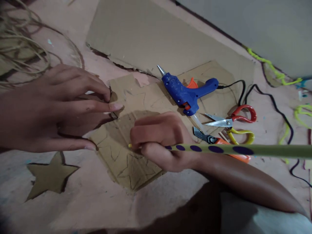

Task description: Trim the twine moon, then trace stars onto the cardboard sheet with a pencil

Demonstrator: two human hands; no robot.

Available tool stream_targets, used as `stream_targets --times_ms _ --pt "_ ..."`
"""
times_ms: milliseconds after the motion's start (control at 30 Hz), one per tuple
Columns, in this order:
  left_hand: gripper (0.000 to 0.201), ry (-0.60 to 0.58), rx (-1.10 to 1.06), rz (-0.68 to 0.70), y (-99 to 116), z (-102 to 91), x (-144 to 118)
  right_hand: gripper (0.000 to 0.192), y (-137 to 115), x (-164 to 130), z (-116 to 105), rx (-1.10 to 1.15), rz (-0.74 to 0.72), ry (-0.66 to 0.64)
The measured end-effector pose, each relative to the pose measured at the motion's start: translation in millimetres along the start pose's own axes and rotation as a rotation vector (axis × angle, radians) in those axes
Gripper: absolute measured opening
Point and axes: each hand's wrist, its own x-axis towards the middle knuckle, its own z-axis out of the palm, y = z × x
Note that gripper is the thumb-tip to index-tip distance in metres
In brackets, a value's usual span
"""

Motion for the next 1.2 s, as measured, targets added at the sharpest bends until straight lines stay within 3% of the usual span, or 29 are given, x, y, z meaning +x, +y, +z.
stream_targets --times_ms 100,233,467,633,800,933,1067,1200 --pt "0.076 0.004 -0.003 -0.009 -0.2 1.1 0.0 0.033 1.1 1.6 -0.3 0.037 -0.001 -0.054" --pt "0.077 0.006 0.034 0.023 -0.4 1.5 0.6 0.037 1.3 1.4 -3.3 -0.016 0.049 -0.015" --pt "0.078 0.018 -0.002 -0.023 -1.0 3.7 -0.7 0.032 4.7 1.5 -4.5 0.037 -0.058 -0.118" --pt "0.080 0.000 0.015 -0.014 -1.2 3.5 -1.7 0.033 2.1 -0.1 -4.5 -0.032 0.028 -0.001" --pt "0.077 -0.007 0.034 -0.003 -0.7 0.7 -0.5 0.029 3.9 2.1 -5.2 0.015 -0.059 -0.127" --pt "0.078 0.009 0.061 0.020 -1.1 2.1 1.3 0.036 3.4 1.2 -2.3 -0.017 0.008 -0.015" --pt "0.078 0.005 0.058 0.013 -1.2 3.0 1.2 0.034 1.3 1.4 -0.7 0.012 -0.011 -0.078" --pt "0.077 -0.014 0.041 -0.035 -0.1 0.5 -0.3 0.035 -0.4 1.7 -0.7 0.003 0.061 -0.030"
